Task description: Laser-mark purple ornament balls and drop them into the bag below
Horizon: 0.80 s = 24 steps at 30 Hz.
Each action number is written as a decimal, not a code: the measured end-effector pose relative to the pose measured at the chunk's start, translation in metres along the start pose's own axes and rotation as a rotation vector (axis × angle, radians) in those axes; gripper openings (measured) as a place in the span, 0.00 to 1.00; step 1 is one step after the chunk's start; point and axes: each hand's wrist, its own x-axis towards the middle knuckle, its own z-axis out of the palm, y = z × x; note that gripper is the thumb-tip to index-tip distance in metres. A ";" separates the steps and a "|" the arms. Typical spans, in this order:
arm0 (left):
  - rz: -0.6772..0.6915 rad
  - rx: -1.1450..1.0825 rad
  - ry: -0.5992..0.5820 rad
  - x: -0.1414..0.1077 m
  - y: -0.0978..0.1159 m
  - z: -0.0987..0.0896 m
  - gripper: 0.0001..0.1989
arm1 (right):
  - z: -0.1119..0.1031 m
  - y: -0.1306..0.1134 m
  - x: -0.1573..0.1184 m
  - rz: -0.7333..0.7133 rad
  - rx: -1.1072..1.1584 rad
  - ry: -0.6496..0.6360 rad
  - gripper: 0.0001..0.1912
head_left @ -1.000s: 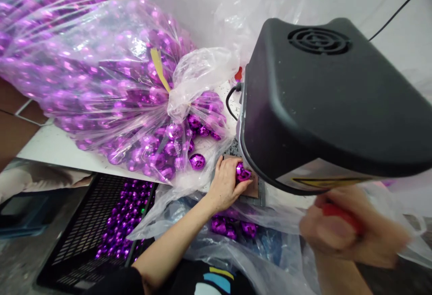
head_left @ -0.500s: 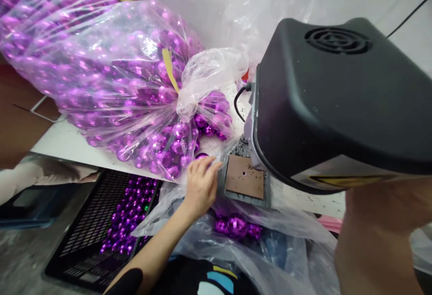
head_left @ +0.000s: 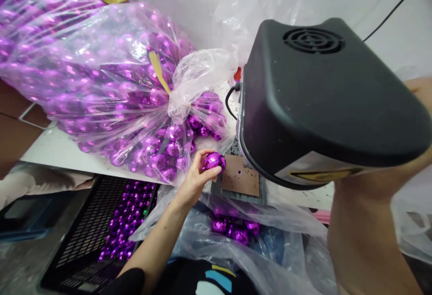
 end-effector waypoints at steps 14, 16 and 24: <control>-0.275 -0.370 -0.102 0.010 -0.029 0.009 0.24 | 0.002 0.000 0.002 -0.120 -0.007 -0.013 0.20; -0.185 -0.239 -0.079 0.012 -0.034 0.011 0.27 | 0.001 0.001 0.002 -0.118 0.003 -0.018 0.20; 0.144 0.333 0.016 0.016 -0.062 0.022 0.25 | 0.001 -0.007 0.000 -0.092 0.029 -0.017 0.16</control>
